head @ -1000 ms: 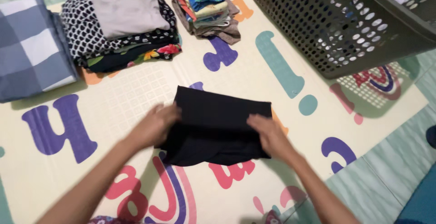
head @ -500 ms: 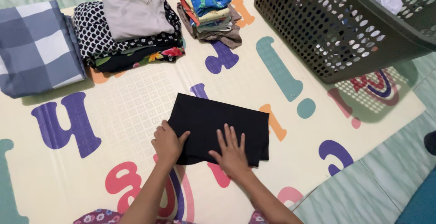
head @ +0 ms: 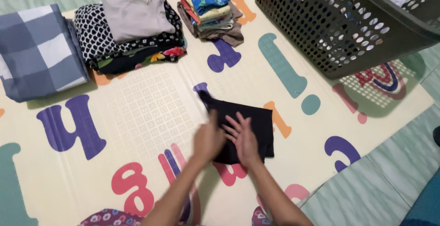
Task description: The person folds several pieces of clothing one by one on a colorful floor mat. They pick up each item from a laundry basket, lay it flat, fold it neatly, and place it into a growing stack. Items include a patterned shirt, a yellow onesie, blue pants, a black top, and a white shirt.
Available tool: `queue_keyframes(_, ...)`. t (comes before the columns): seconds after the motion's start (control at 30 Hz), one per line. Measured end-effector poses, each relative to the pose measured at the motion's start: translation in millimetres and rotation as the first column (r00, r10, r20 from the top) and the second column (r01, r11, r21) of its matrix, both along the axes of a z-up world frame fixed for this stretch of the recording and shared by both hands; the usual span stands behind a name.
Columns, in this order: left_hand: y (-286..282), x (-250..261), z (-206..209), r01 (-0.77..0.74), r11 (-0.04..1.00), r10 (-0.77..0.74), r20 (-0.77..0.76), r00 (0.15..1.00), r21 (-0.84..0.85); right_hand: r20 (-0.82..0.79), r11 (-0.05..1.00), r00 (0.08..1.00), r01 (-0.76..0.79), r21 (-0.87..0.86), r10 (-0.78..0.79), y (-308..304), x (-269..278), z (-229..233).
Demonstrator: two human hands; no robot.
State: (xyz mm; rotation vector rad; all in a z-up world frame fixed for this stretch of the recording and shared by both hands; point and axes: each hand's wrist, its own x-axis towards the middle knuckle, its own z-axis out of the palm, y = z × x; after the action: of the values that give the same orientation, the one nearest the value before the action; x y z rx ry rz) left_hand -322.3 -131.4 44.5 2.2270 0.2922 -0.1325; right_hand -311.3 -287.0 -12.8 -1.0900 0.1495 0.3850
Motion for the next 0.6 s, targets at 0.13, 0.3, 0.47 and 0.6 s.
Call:
queue_keyframes(0.13, -52.9, -27.1, 40.2, 0.162, 0.986, -0.162, -0.001, 0.987, 0.044, -0.465, 0.992, 0.876, 0.118, -0.051, -0.128, -20.5, 14.6, 14.1)
queue_keyframes(0.3, -29.7, -37.3, 16.0, -0.142, 0.989, 0.128, 0.220, 0.967, 0.050, -0.278, 0.991, 0.960, 0.000, -0.134, -0.038, -13.6, 13.3, 22.1)
queue_keyframes(0.47, 2.9, -8.2, -28.0, -0.126, 0.984, 0.091, 0.247, 0.965, 0.128, -0.118, 0.917, 0.993, -0.033, -0.397, -0.016, 0.0, 26.2, 33.9)
queue_keyframes(0.6, 14.5, 35.1, -48.2, 0.033, 0.935, -0.216, 0.496, 0.841, 0.352, -0.085, 0.853, 0.996, -0.074, -0.517, 0.034, 1.3, 24.6, 24.1)
